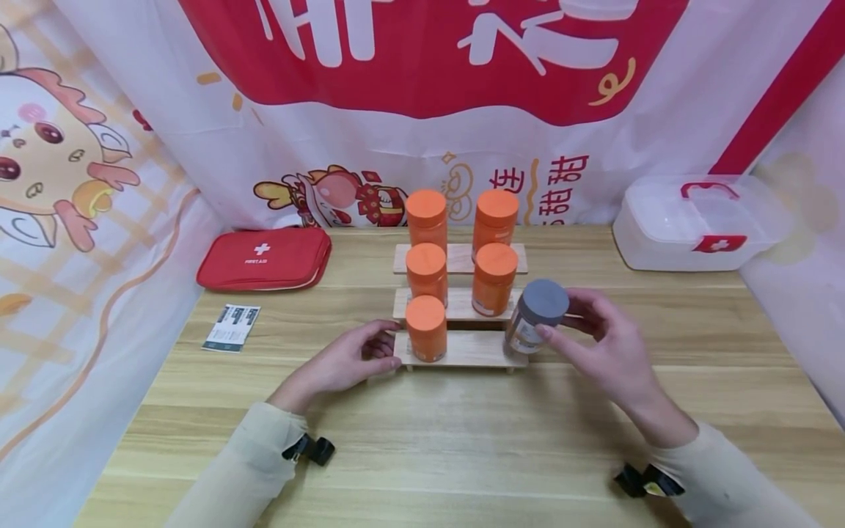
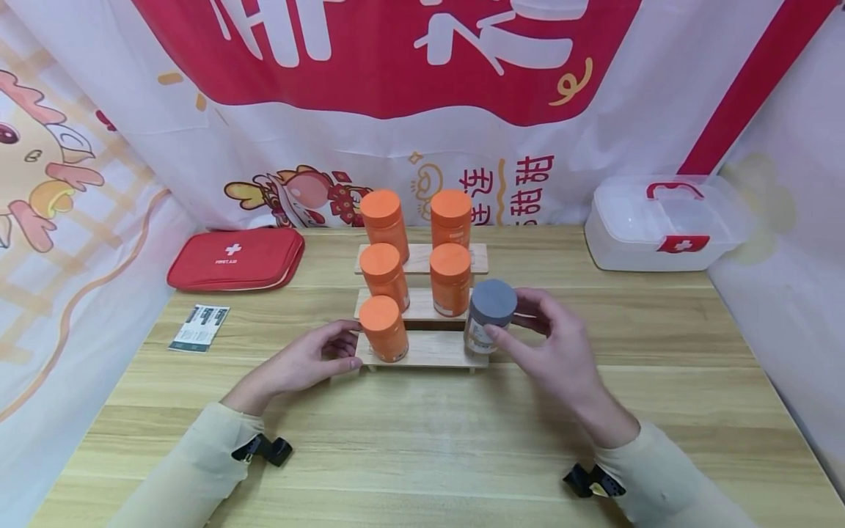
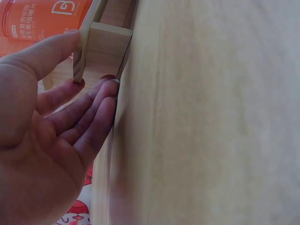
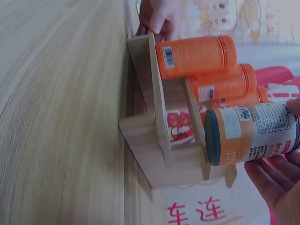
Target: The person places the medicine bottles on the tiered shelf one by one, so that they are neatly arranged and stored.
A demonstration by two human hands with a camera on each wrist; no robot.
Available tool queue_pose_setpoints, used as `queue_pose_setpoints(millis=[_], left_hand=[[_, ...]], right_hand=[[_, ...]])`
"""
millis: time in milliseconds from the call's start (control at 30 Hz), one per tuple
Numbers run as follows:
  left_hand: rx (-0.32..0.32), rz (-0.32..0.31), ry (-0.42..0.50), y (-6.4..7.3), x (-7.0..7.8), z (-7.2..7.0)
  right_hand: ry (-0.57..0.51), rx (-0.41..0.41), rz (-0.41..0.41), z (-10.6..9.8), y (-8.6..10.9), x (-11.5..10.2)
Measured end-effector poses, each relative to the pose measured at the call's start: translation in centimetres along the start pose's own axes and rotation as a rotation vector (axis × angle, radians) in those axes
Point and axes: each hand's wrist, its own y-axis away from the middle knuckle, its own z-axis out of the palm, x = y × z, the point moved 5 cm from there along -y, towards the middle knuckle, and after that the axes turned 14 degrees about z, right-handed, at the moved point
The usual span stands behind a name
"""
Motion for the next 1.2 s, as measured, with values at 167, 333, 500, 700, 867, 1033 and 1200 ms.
queue_pose_setpoints(millis=[167, 333, 500, 700, 867, 1033, 1200], left_hand=[[-0.001, 0.002, -0.002, 0.0, 0.1, 0.0], [-0.001, 0.003, -0.007, -0.1, 0.1, 0.0], [0.000, 0.006, -0.012, -0.1, 0.0, 0.0], [0.004, 0.017, -0.016, -0.1, -0.2, 0.1], [0.005, 0.018, -0.015, 0.0, -0.3, 0.1], [0.006, 0.000, -0.002, 0.0, -0.2, 0.1], [0.002, -0.005, 0.004, 0.1, -0.1, 0.0]], right_hand=[[0.000, -0.059, -0.015, 1.5, 0.1, -0.5], [-0.025, -0.114, -0.051, 2.9, -0.1, -0.8], [-0.026, -0.153, -0.035, 4.1, -0.2, -0.7], [-0.028, -0.182, 0.015, 5.1, -0.5, -0.1], [-0.036, -0.189, 0.019, 5.5, -0.6, 0.3], [-0.029, -0.189, 0.020, 5.7, -0.7, 0.4], [-0.011, -0.183, 0.036, 5.6, -0.7, 0.4]])
